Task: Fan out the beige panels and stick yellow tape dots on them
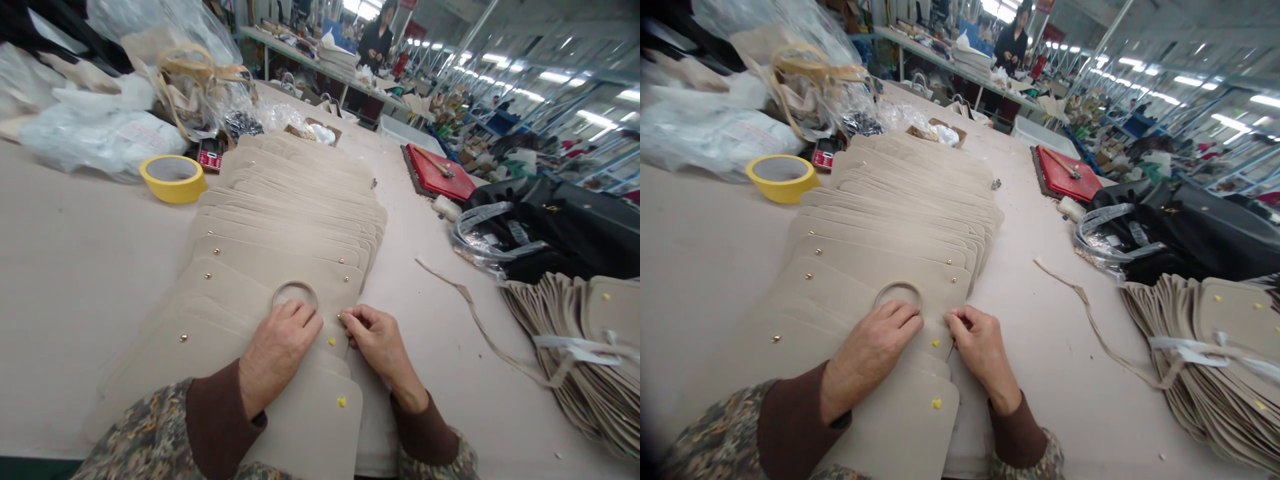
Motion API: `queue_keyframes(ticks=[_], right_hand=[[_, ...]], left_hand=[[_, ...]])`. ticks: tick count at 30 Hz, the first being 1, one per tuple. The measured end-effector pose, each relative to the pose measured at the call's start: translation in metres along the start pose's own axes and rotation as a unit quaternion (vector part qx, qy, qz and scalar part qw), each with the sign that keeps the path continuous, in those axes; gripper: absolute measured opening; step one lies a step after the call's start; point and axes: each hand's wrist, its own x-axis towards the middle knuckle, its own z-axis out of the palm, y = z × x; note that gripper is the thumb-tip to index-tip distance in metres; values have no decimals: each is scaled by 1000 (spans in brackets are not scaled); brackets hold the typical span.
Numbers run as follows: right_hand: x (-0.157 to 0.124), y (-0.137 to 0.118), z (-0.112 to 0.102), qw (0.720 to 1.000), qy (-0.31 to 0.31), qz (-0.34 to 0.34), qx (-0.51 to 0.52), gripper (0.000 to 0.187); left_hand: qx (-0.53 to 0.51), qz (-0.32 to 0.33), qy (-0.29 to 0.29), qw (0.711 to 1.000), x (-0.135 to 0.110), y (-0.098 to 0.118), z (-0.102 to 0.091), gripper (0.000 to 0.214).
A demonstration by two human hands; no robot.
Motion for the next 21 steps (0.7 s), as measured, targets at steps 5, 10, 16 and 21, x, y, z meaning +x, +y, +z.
queue_keyframes(ticks=[5, 10, 16, 21], right_hand=[[2, -9, 3, 986, 22, -96, -134, 19], [6, -14, 5, 979, 8, -98, -178, 16], [5, -7, -2, 994, 27, -10, -106, 22], [-8, -2, -5, 995, 52, -47, -72, 22]], left_hand=[[-3, -8, -6, 1000, 0, 1, -3, 7], [9, -16, -12, 1000, 0, 2, -4, 6], [14, -22, -11, 1000, 0, 1, -4, 8], [14, -12, -10, 1000, -1, 0, -4, 6]])
